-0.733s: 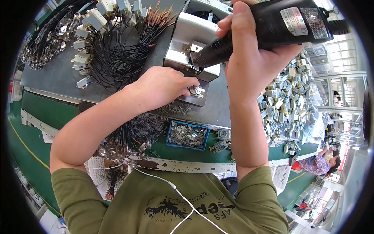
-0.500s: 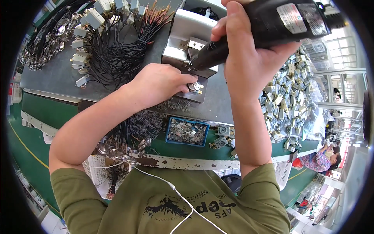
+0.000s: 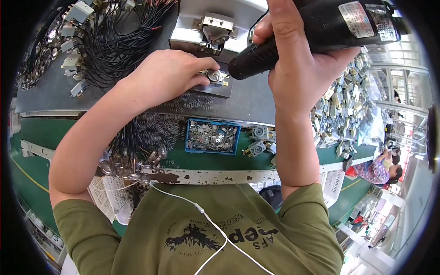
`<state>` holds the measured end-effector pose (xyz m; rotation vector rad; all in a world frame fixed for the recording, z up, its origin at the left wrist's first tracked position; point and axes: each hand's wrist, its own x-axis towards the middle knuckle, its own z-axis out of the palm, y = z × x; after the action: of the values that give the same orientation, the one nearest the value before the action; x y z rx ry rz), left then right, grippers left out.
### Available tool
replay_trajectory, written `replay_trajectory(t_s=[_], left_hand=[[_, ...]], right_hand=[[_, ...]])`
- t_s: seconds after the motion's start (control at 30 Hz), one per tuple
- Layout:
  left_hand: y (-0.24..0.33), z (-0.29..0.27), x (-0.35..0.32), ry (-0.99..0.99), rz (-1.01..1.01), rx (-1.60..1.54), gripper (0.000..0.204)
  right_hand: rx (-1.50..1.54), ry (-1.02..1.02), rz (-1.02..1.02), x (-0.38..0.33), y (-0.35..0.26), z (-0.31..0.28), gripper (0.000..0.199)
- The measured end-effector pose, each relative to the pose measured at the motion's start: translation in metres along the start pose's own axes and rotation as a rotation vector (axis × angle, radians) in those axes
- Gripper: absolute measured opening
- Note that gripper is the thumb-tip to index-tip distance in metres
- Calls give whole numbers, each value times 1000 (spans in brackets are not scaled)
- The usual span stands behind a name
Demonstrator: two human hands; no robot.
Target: Assembling and securing electrical components using hand tools and a stationary machine at a factory workstation.
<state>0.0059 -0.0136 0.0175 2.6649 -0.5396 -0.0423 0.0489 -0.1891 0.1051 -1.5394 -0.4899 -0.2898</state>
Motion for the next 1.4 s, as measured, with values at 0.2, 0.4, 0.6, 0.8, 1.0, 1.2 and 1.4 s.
replay_trajectory(t_s=[0.2, 0.4, 0.6, 0.8, 1.0, 1.2, 1.4], left_hand=[[3, 0, -4, -13, -11, 10, 31], [-4, 2, 3, -25, -9, 31, 31], [-12, 2, -1, 48, 59, -73, 34], [-3, 0, -4, 61, 37, -69, 15], [-5, 8, 0, 67, 63, -38, 15], [-6, 6, 4, -20, -11, -15, 24], [47, 2, -8, 360, 179, 300, 16]], right_hand=[[73, 0, -15, -6, 4, 7, 20], [474, -128, -265, 11, 36, 17, 22], [-274, -169, 92, 1, 42, -1, 54], [19, -136, -142, -10, 49, 11, 97], [96, -241, -202, -4, 42, 4, 92], [135, -278, -130, 0, 32, 3, 91], [252, -208, -226, 6, 12, -19, 94]])
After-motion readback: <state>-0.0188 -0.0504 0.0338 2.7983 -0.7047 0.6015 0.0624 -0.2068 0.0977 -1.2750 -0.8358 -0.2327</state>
